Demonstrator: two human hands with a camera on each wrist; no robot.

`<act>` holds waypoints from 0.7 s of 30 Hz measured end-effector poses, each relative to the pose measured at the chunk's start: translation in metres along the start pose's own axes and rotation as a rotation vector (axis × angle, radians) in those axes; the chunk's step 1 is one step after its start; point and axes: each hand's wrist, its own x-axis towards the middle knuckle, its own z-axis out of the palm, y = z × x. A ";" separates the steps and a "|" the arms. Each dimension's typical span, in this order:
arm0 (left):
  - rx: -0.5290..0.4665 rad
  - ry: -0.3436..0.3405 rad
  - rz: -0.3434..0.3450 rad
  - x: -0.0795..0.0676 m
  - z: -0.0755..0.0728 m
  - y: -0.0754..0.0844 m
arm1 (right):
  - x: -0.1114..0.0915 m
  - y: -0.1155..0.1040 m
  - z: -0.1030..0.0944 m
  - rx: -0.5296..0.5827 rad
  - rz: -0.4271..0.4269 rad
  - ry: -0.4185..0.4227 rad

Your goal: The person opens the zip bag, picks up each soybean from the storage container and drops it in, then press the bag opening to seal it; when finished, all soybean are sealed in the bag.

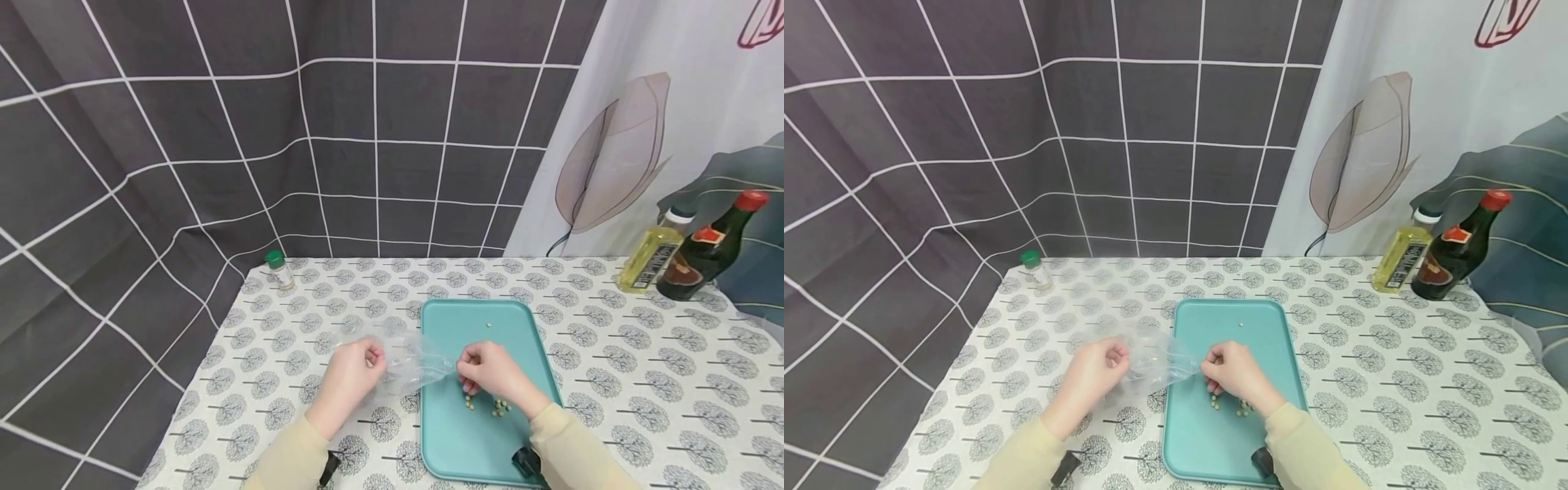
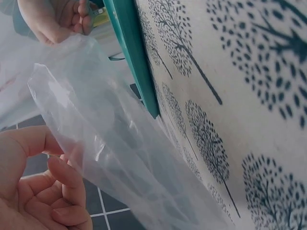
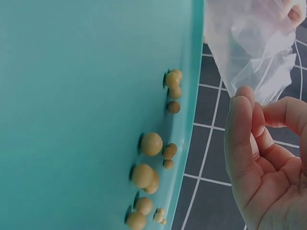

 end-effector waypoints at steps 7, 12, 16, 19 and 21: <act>0.026 0.039 0.019 -0.001 -0.002 -0.002 | -0.001 0.002 -0.003 -0.004 0.010 -0.003; 0.055 0.073 0.027 -0.002 -0.002 -0.003 | -0.002 0.004 -0.005 -0.009 0.004 -0.008; 0.061 0.080 0.014 -0.003 -0.004 -0.003 | -0.003 0.006 -0.006 0.000 0.006 -0.003; 0.058 0.076 -0.005 -0.003 -0.006 -0.003 | -0.004 0.007 -0.007 0.002 0.009 -0.001; 0.049 0.071 -0.017 -0.004 -0.006 -0.004 | -0.005 0.007 -0.008 -0.002 0.010 -0.003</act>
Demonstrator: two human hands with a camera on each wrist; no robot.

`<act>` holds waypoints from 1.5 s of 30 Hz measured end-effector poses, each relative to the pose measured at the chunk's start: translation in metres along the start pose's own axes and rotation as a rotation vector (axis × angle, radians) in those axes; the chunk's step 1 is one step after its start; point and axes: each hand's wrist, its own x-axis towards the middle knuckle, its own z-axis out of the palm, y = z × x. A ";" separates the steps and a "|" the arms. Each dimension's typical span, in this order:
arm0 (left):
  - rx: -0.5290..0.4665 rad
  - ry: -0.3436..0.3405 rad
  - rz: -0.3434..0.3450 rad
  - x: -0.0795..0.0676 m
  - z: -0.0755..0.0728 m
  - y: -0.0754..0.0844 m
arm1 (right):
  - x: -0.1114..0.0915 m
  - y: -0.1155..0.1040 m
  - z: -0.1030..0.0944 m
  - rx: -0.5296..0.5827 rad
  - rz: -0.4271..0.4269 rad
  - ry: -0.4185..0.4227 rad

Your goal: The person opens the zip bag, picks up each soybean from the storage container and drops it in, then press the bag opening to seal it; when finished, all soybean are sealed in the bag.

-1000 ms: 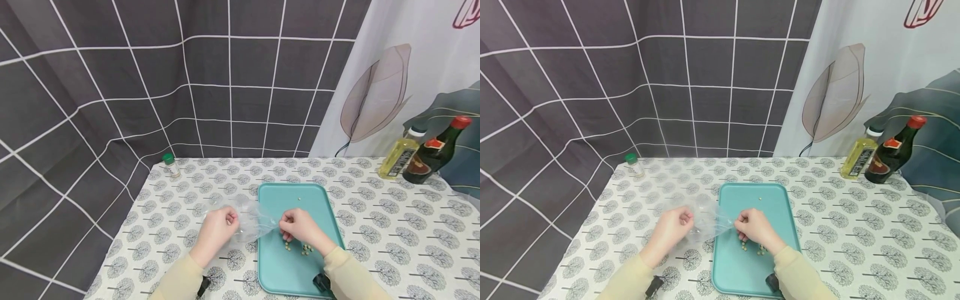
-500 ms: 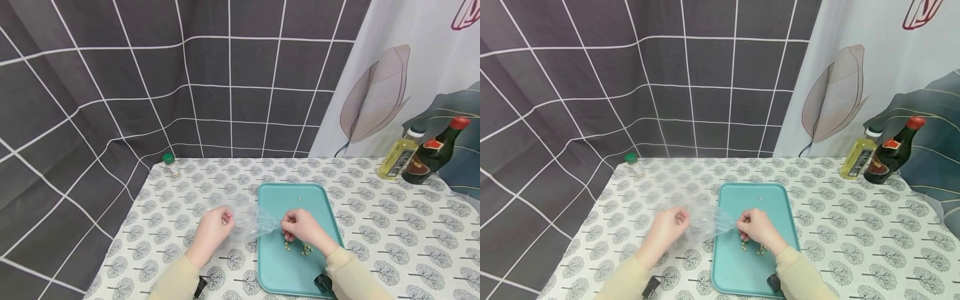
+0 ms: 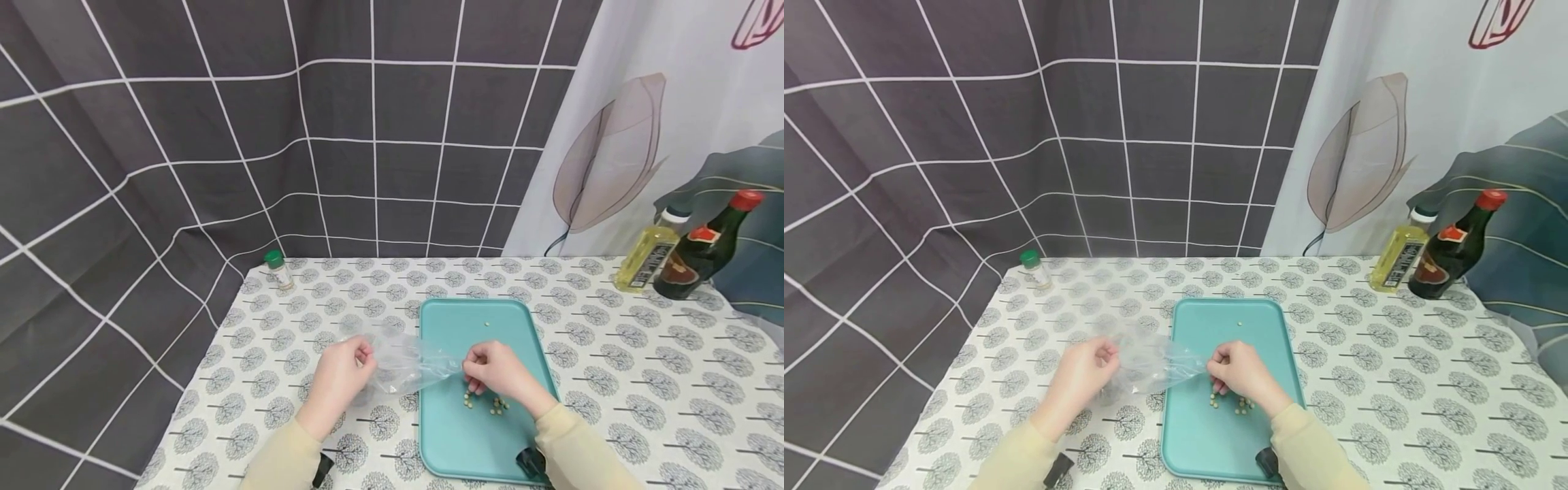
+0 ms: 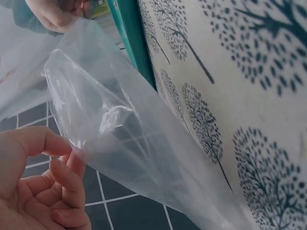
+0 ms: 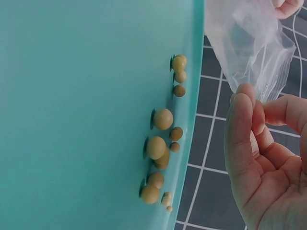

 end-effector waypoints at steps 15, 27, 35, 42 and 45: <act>-0.018 -0.001 -0.033 -0.005 0.000 0.000 | -0.001 0.000 -0.001 -0.011 -0.001 0.008; -0.016 0.008 0.045 -0.009 0.010 0.014 | -0.002 -0.011 0.008 -0.035 -0.026 0.009; 0.011 0.046 0.071 -0.007 0.012 0.015 | -0.002 -0.015 0.006 -0.041 -0.043 -0.010; -0.003 0.024 0.057 -0.007 0.010 0.016 | -0.002 -0.011 0.002 -0.048 -0.027 0.020; -0.006 0.016 0.055 -0.007 0.009 0.017 | -0.002 -0.011 0.002 -0.086 -0.016 0.056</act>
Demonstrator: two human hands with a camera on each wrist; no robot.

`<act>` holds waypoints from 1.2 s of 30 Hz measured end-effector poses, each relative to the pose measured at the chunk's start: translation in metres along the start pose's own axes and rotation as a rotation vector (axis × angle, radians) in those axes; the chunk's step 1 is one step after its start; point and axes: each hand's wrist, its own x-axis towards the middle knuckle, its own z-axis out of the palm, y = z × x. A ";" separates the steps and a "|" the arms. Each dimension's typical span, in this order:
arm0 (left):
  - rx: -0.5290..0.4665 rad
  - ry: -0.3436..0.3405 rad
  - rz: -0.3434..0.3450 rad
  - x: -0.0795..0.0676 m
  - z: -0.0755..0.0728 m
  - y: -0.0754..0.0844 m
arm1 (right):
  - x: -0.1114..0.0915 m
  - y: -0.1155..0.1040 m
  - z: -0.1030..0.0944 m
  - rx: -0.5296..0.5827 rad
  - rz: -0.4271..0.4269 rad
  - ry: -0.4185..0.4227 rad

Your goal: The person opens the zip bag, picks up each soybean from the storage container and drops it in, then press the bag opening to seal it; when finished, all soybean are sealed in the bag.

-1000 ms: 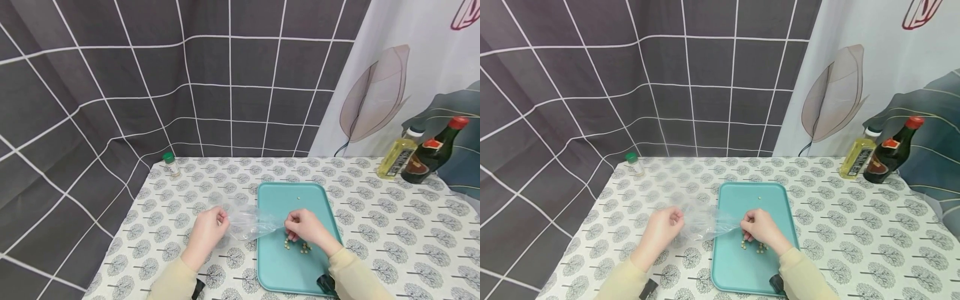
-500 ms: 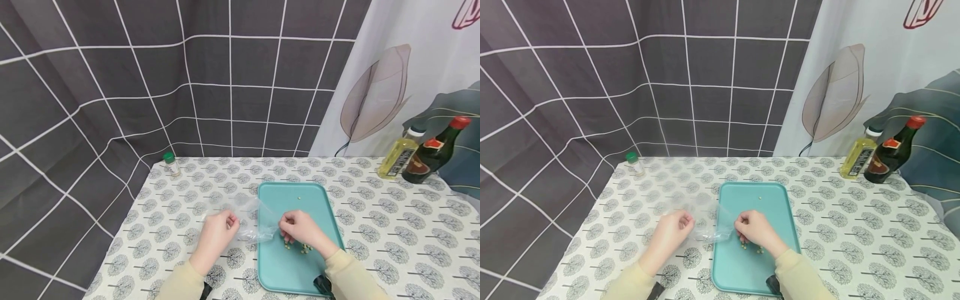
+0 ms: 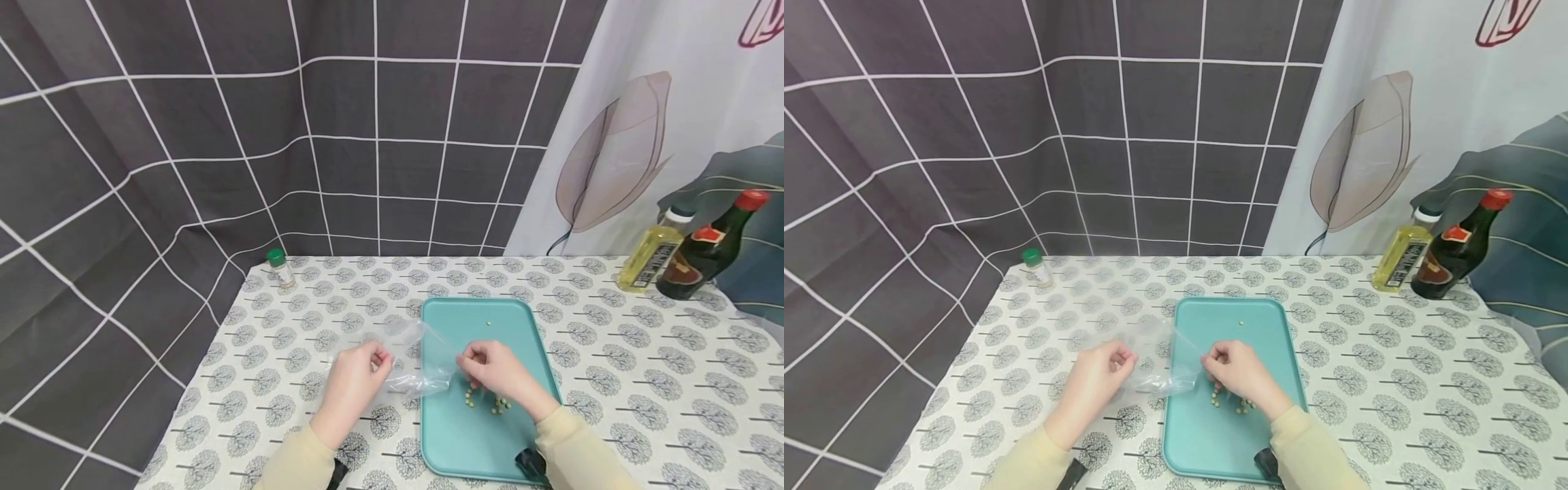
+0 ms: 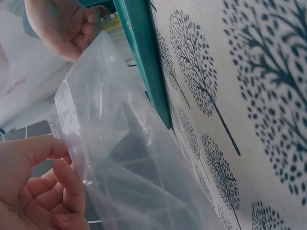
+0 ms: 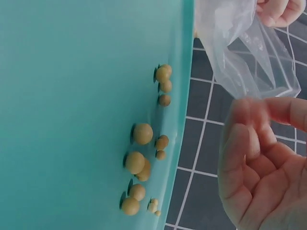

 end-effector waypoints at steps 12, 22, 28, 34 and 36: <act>-0.022 -0.034 0.017 -0.001 0.001 0.004 | 0.000 -0.019 0.008 -0.035 -0.166 -0.008; -0.031 -0.051 0.070 -0.005 0.004 0.012 | 0.004 -0.026 0.022 -0.090 -0.139 -0.084; -0.026 -0.020 0.102 -0.006 0.006 0.014 | 0.007 -0.031 0.029 -0.130 -0.111 -0.126; -0.035 -0.017 0.087 -0.006 0.005 0.016 | 0.008 -0.032 0.032 -0.148 -0.112 -0.179; -0.039 -0.018 0.082 -0.006 0.005 0.016 | 0.007 -0.031 0.033 -0.145 -0.118 -0.189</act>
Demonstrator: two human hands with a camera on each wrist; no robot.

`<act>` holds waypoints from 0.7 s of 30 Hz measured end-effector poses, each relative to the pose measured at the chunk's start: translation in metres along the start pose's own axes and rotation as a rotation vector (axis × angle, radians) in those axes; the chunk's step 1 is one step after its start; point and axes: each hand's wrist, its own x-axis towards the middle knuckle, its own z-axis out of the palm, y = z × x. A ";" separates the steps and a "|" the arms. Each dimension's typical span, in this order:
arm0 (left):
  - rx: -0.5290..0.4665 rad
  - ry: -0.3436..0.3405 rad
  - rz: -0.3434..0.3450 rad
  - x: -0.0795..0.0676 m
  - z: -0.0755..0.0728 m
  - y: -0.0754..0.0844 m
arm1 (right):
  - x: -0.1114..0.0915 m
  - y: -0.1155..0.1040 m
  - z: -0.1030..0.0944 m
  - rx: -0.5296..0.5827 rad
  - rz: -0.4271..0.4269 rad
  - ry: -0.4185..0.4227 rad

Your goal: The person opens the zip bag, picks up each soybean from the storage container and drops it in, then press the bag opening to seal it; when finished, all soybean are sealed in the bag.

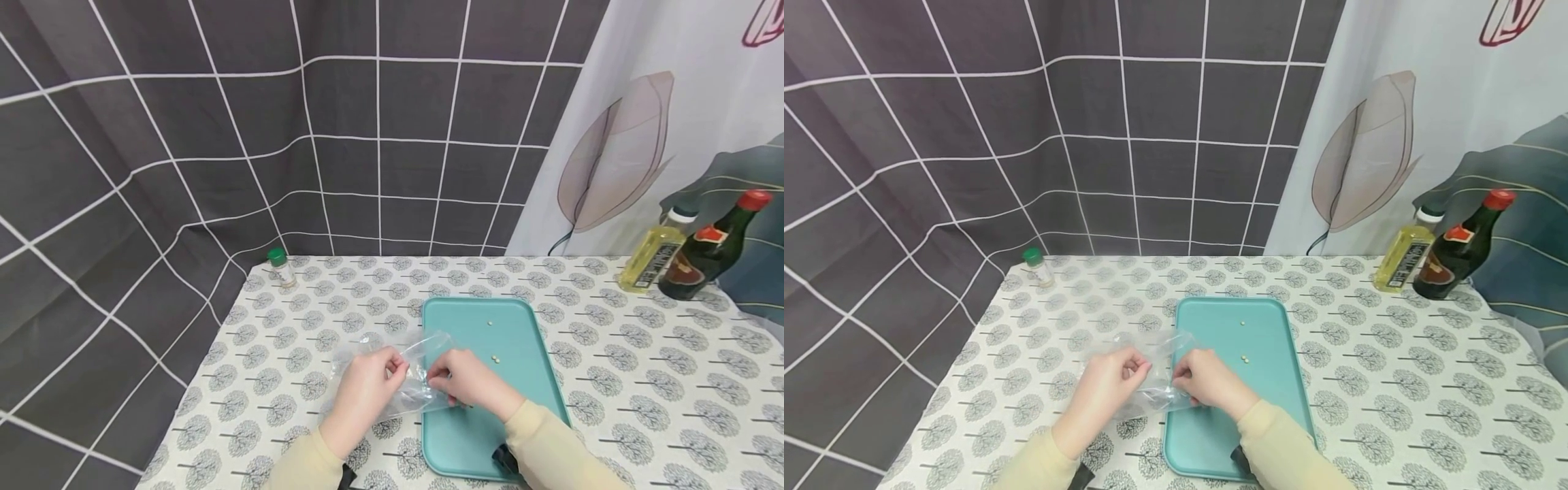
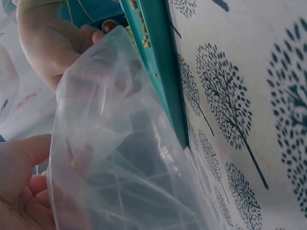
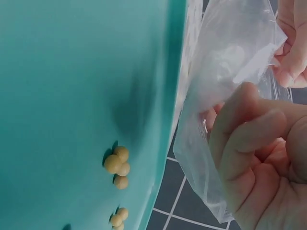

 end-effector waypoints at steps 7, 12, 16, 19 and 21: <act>0.005 0.006 0.012 0.000 0.001 -0.002 | -0.001 0.001 0.001 0.038 0.002 -0.016; -0.015 -0.010 0.009 0.000 0.001 -0.006 | -0.003 0.002 -0.001 0.049 -0.010 -0.015; -0.005 -0.003 -0.003 0.001 0.000 -0.008 | -0.004 0.003 -0.004 0.078 -0.022 -0.019; 0.006 0.000 0.000 0.000 0.000 -0.009 | -0.005 0.004 -0.004 0.091 -0.025 -0.019; 0.011 -0.007 -0.001 0.000 0.000 -0.010 | -0.005 0.005 -0.004 0.090 -0.027 -0.019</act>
